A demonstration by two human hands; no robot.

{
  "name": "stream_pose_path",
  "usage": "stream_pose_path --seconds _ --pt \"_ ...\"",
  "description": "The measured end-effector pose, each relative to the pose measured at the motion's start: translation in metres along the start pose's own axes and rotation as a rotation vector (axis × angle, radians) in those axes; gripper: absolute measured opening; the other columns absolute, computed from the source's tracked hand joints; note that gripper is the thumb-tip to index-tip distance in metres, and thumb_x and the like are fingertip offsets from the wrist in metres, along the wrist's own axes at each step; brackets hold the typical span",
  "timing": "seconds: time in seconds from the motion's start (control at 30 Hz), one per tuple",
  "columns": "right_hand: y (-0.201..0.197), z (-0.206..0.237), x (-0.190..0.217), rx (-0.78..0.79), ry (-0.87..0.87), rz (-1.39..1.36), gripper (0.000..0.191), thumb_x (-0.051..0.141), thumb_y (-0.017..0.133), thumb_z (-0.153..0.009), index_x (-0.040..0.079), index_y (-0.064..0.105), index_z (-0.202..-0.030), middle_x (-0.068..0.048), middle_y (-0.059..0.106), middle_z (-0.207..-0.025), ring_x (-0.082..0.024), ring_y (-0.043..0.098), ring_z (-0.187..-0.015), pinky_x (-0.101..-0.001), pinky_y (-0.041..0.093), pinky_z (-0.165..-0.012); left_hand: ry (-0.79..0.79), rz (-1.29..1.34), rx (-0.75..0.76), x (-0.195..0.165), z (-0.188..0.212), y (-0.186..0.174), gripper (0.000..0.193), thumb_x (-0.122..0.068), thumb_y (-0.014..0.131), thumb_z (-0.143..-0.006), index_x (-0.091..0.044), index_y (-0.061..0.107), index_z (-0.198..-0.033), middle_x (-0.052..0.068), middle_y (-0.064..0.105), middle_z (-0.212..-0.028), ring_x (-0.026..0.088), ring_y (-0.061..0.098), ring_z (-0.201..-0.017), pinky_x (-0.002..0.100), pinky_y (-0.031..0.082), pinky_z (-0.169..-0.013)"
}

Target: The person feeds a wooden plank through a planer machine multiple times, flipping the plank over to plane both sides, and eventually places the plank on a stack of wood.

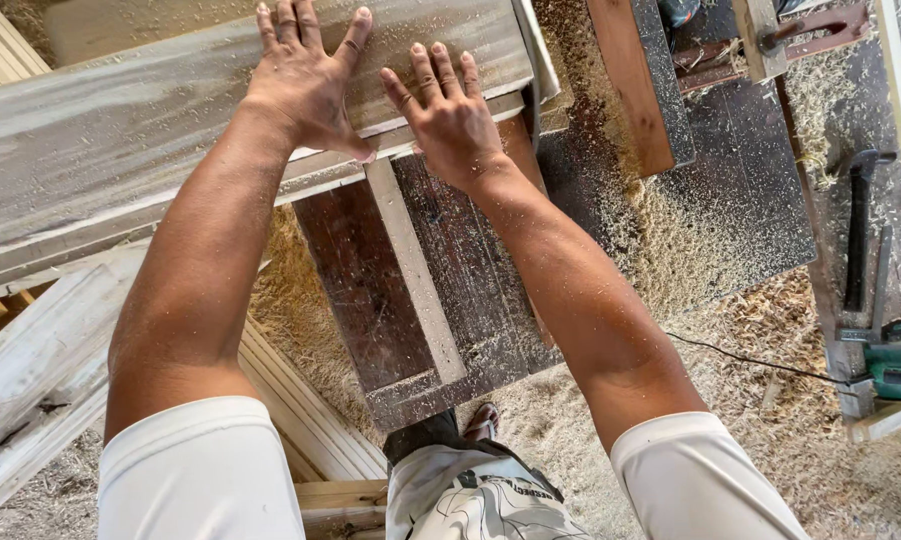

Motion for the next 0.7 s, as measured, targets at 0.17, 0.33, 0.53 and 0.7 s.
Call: stream_pose_path --seconds 0.17,0.33,0.53,0.7 --pt "0.0 -0.01 -0.001 -0.009 0.018 0.06 0.078 -0.001 0.064 -0.096 0.023 0.035 -0.164 -0.029 0.034 -0.161 -0.047 0.035 -0.147 -0.0641 0.022 -0.121 0.009 0.153 -0.006 0.017 -0.008 -0.001 0.145 -0.076 0.083 -0.06 -0.029 -0.006 -0.164 0.036 -0.008 -0.163 0.048 -0.011 -0.153 0.059 -0.007 -0.121" --pt "-0.004 -0.008 0.0 -0.006 0.049 -0.014 0.075 0.009 0.069 -0.095 0.023 0.035 -0.161 -0.026 0.035 -0.16 -0.045 0.035 -0.148 -0.0635 0.022 -0.122 -0.059 0.481 -0.447 0.054 -0.012 0.007 0.103 -0.081 0.056 -0.092 -0.005 0.032 -0.157 0.025 0.043 -0.155 0.043 0.039 -0.145 0.06 0.013 -0.123" --pt "-0.005 0.0 0.004 -0.008 0.046 0.074 0.08 0.004 0.068 -0.091 0.018 0.034 -0.163 -0.03 0.035 -0.161 -0.048 0.035 -0.147 -0.0628 0.022 -0.12 -0.21 0.205 -0.604 0.065 -0.022 0.029 0.089 -0.08 0.057 -0.1 0.004 0.057 -0.129 0.026 0.059 -0.119 0.04 0.054 -0.114 0.053 0.037 -0.102" --pt "-0.007 0.034 0.019 -0.029 0.062 -0.013 0.077 0.006 0.068 -0.093 0.02 0.036 -0.161 -0.029 0.035 -0.16 -0.049 0.036 -0.146 -0.0648 0.022 -0.121 -0.215 0.152 -0.592 0.043 0.001 0.04 0.088 -0.079 0.058 -0.1 0.003 0.057 -0.131 0.024 0.059 -0.121 0.038 0.053 -0.117 0.054 0.037 -0.104"
Point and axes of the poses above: each hand's wrist, its own z-axis away from the middle knuckle, its own y-axis out of the palm, x = y × z, the point moved 3 cm from there along -z, towards the middle knuckle
